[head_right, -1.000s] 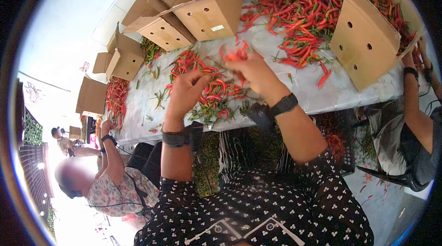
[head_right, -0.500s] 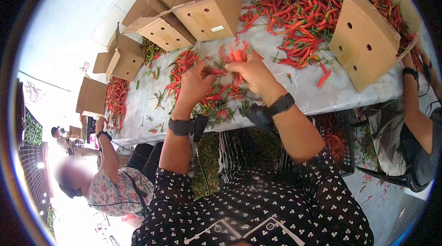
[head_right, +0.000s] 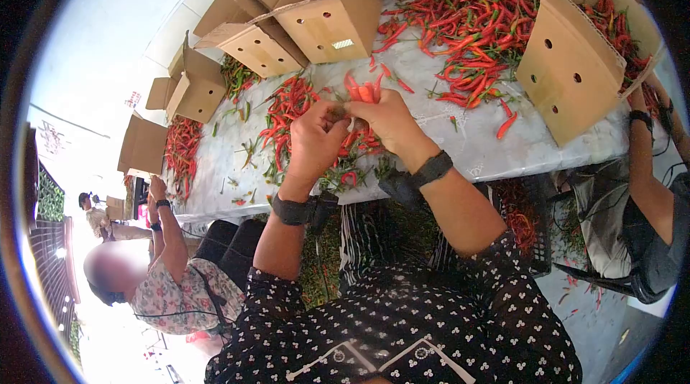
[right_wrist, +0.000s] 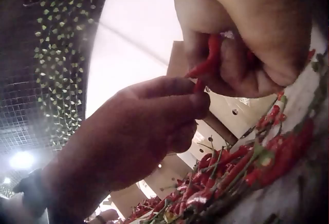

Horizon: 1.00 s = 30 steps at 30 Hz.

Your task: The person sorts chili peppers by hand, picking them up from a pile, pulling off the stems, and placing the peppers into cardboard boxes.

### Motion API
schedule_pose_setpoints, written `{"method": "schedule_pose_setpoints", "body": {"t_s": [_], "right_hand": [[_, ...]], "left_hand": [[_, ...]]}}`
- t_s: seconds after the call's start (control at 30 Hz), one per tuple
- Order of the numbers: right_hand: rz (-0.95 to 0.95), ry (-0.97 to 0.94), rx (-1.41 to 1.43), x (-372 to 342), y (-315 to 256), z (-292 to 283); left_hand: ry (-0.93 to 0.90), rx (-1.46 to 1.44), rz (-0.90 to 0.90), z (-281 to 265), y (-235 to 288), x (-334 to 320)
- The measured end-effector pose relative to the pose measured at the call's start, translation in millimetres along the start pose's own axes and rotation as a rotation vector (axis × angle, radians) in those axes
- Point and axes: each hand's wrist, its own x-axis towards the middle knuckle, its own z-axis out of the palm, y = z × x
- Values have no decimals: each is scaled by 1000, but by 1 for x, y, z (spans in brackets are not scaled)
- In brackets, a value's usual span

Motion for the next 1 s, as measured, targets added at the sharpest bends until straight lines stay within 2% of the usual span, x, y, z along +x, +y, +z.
{"method": "schedule_pose_setpoints", "body": {"t_s": [0.07,0.1,0.17,0.3,0.37,0.4,0.5,0.57,0.6,0.67,0.7,0.87,1.0], "right_hand": [[-105,47,-24,2,6,2],[-105,48,-23,2,6,2],[-98,18,-41,2,7,0],[-89,-1,3,-2,1,2],[-138,65,131,-4,-2,6],[-139,67,131,-4,-5,3],[-166,165,217,2,-16,-10],[-140,152,312,3,-21,-17],[-123,164,302,3,-20,-16],[-72,151,249,1,-18,-14],[-23,144,195,0,-17,-13],[-20,129,142,-3,-19,-8],[-32,87,87,-2,-17,-10]], "left_hand": [[49,-117,-161,2,-4,1],[49,-116,-162,1,-4,3],[36,-267,-334,0,-4,8],[-22,-383,-408,2,-3,15],[-30,-647,-437,6,-12,17],[-32,-647,-437,4,-14,17],[27,-474,-538,-5,-22,15],[-151,186,-62,-7,-27,7],[-147,189,-64,-7,-23,4],[-317,456,-57,-3,-15,1],[-313,456,-56,-2,-13,0],[-358,568,-68,-1,-12,-2],[-289,510,-32,-4,-18,-4]]}}
